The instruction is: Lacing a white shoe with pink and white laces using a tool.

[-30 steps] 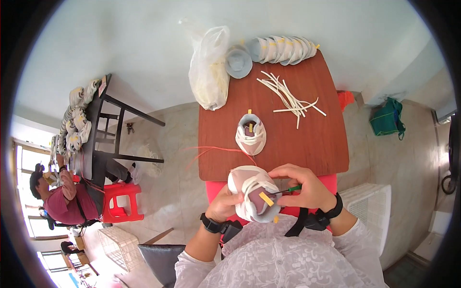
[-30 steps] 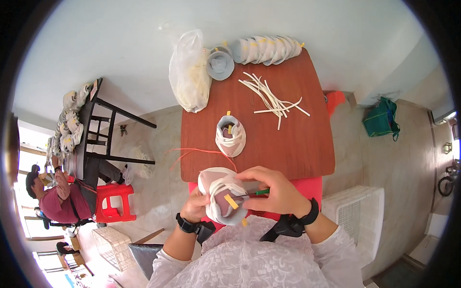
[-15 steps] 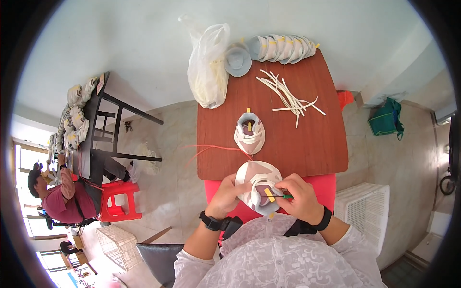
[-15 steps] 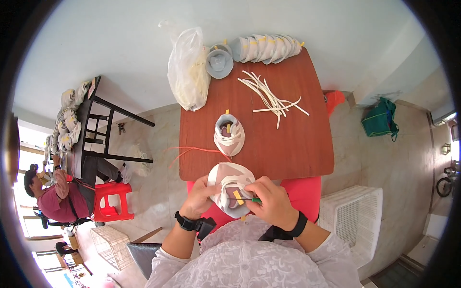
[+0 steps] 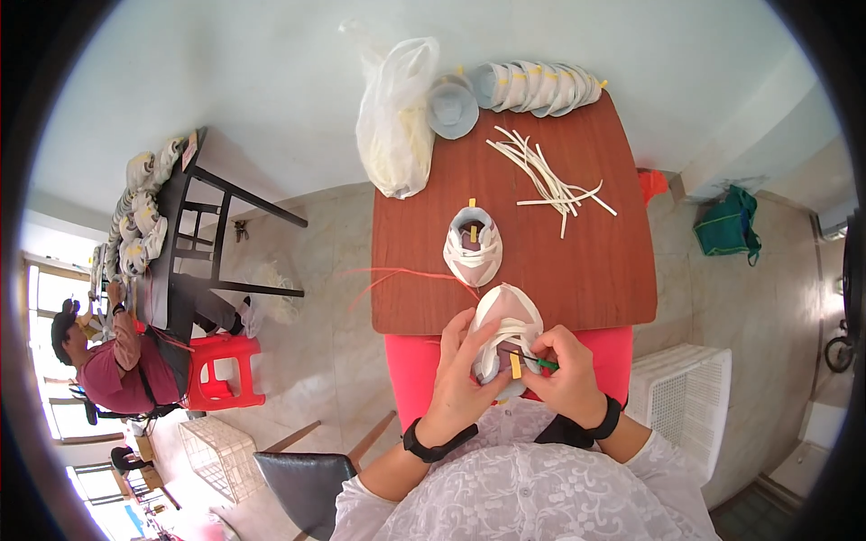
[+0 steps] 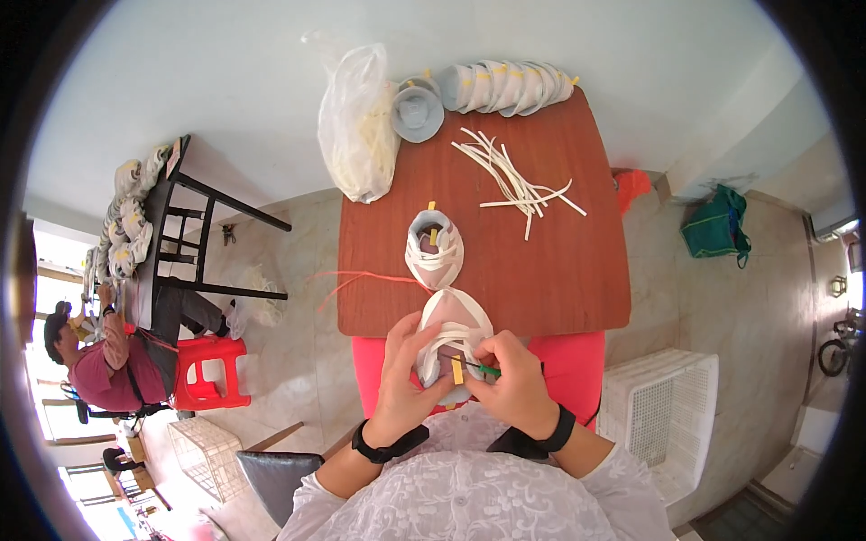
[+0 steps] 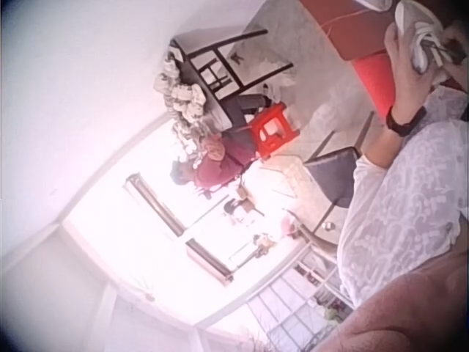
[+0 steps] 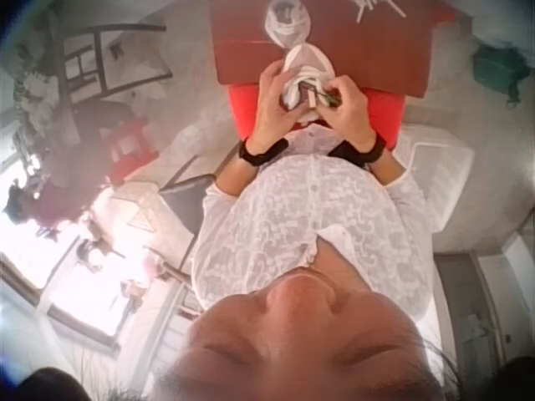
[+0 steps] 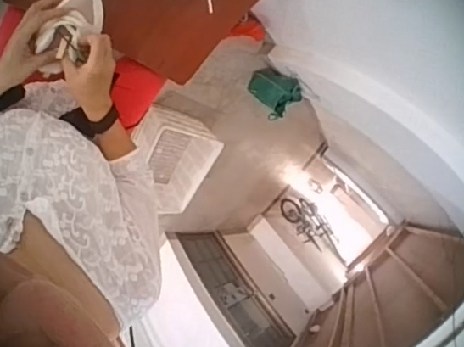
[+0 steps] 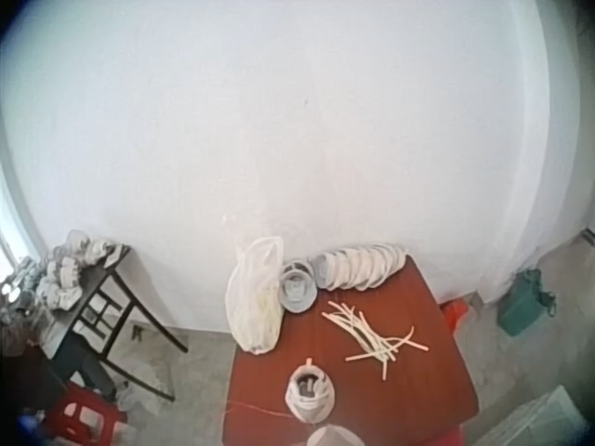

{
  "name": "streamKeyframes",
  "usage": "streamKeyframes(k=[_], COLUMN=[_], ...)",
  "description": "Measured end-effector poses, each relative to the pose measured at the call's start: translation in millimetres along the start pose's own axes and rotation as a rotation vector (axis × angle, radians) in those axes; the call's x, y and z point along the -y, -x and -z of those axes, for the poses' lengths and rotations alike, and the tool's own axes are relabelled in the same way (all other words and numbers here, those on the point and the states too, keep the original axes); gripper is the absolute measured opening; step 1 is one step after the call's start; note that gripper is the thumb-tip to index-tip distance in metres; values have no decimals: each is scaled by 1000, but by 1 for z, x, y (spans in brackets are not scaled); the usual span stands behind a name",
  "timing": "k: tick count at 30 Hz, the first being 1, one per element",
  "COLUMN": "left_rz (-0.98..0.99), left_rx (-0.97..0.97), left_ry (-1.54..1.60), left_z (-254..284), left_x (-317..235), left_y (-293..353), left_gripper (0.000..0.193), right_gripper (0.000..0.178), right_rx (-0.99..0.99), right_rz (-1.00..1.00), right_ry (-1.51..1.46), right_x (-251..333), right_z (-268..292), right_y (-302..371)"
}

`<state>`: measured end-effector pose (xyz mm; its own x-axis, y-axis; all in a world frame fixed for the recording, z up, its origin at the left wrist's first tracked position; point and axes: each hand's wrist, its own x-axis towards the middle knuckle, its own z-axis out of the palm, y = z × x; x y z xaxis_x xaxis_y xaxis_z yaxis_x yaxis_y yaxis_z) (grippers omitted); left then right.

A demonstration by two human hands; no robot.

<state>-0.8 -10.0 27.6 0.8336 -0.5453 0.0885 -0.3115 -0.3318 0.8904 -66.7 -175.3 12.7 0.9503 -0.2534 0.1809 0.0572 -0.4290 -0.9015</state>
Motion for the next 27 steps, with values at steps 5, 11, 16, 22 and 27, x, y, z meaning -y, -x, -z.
streamKeyframes(k=[5, 11, 16, 22, 27], left_rz=[54, 109, 185, 126, 29], left_rx=[14, 55, 28, 2, -1], left_ry=[35, 212, 412, 363, 279], left_z=[-1, -2, -3, -1, -1], left_x=[6, 17, 26, 21, 12], left_y=[2, 2, 5, 2, -1], left_gripper=[74, 75, 75, 80, 82], right_gripper=[33, 34, 31, 20, 12], right_rx=[26, 35, 29, -25, 35], right_rz=[-65, 183, 132, 18, 38], right_ry=[-163, 50, -85, -182, -115], right_x=[-1, -1, 8, 9, 7], right_z=[7, 11, 13, 18, 26], right_y=[0, -3, -6, -10, -19])
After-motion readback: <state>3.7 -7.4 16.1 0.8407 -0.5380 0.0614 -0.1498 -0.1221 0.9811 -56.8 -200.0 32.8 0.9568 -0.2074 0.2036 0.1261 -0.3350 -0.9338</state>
